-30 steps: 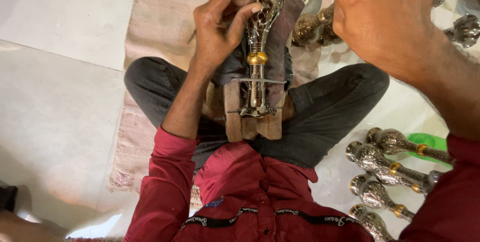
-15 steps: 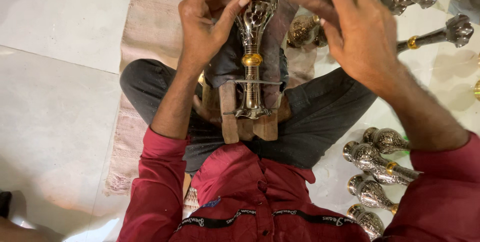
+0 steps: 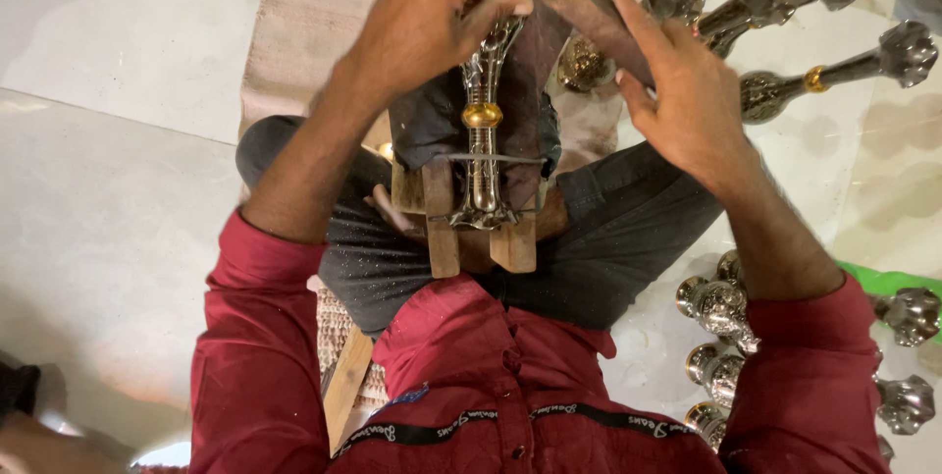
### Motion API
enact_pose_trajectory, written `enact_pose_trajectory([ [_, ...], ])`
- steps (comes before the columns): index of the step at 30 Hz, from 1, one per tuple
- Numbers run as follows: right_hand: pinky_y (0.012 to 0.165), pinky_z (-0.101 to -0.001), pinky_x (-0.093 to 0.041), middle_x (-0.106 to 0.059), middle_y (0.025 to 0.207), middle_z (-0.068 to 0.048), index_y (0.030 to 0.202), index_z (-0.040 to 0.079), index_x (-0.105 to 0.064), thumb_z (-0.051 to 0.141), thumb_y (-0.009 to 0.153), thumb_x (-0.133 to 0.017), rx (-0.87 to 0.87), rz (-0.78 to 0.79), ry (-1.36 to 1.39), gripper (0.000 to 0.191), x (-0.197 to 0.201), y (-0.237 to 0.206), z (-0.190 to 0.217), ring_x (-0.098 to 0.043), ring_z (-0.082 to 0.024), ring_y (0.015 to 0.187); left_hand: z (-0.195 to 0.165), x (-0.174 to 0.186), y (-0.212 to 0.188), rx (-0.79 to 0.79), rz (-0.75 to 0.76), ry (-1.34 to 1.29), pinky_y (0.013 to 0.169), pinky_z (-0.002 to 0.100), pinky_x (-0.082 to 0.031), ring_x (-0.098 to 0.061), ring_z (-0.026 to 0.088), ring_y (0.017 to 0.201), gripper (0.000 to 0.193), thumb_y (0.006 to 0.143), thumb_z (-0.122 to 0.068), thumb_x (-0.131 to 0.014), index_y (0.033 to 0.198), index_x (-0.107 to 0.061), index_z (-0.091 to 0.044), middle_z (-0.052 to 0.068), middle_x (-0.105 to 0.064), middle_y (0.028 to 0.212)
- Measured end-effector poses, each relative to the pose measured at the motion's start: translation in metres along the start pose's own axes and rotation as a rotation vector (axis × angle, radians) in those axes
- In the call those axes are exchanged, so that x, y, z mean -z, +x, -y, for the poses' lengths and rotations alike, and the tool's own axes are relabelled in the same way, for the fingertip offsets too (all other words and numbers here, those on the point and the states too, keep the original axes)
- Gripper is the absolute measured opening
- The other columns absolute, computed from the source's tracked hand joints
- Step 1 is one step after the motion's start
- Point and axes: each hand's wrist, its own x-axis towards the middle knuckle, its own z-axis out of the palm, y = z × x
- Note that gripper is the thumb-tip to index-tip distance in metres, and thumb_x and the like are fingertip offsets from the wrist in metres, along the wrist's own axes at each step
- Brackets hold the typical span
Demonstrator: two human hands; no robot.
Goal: The person sits cross-legged on the floor with an ornate brass vase clamped in a wooden jig on their lap. They hold a small punch against the vase surface and strike it with a wooden mallet to hammer decorative patterns, repositioning the vase and punch repeatedly to work different areas.
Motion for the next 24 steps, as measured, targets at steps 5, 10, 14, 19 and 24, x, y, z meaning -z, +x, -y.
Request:
enact_pose_trajectory([
  [5,0.093,-0.0497,-0.055,-0.062,0.129,-0.021,0.164,0.018,-0.029,0.014,0.103,-0.073,0.164,-0.197,0.099,0.076,-0.003,-0.001,-0.007,-0.066,-0.036,0.107,0.001,0.006,0.012,0.109,0.148,0.054,0.066,0.038,-0.056,-0.072,0.021,0.074,0.028,0.103,-0.021,-0.083,0.127,-0.071,-0.015,0.008,-0.077,0.092],
  [10,0.092,-0.0411,-0.059,-0.063,0.122,-0.013,0.167,0.024,-0.027,0.003,0.109,-0.067,0.080,-0.226,0.212,0.073,-0.009,-0.004,-0.022,-0.066,-0.026,0.103,0.003,0.008,0.013,0.015,0.080,-0.008,0.068,0.035,-0.057,-0.073,0.018,0.078,0.047,0.101,-0.015,-0.082,0.144,-0.063,-0.012,0.009,-0.076,0.093],
  [14,0.089,-0.0332,-0.058,-0.062,0.122,-0.010,0.167,0.019,-0.011,-0.005,0.109,-0.062,0.085,-0.363,0.586,0.080,-0.009,-0.004,-0.021,-0.062,-0.018,0.099,0.001,0.009,0.015,0.029,0.094,-0.036,0.066,0.034,-0.057,-0.072,0.017,0.076,0.049,0.101,-0.013,-0.080,0.146,-0.062,-0.012,0.009,-0.075,0.090],
  [19,0.088,-0.0328,-0.058,-0.061,0.119,-0.013,0.171,0.024,-0.022,-0.008,0.108,-0.069,0.106,-0.362,0.305,0.085,-0.002,0.000,-0.014,-0.063,-0.021,0.101,0.000,0.012,0.020,0.094,0.171,-0.034,0.060,0.034,-0.052,-0.069,0.017,0.067,0.047,0.102,-0.017,-0.079,0.146,-0.061,-0.015,0.010,-0.073,0.083],
  [24,0.086,-0.0313,-0.057,-0.060,0.114,-0.011,0.168,0.028,-0.021,-0.010,0.107,-0.065,0.109,-0.333,0.301,0.084,-0.005,0.000,-0.018,-0.064,-0.020,0.100,0.000,0.012,0.023,0.048,0.173,0.081,0.056,0.034,-0.051,-0.066,0.018,0.062,0.052,0.101,-0.020,-0.080,0.149,-0.060,-0.016,0.010,-0.071,0.079],
])
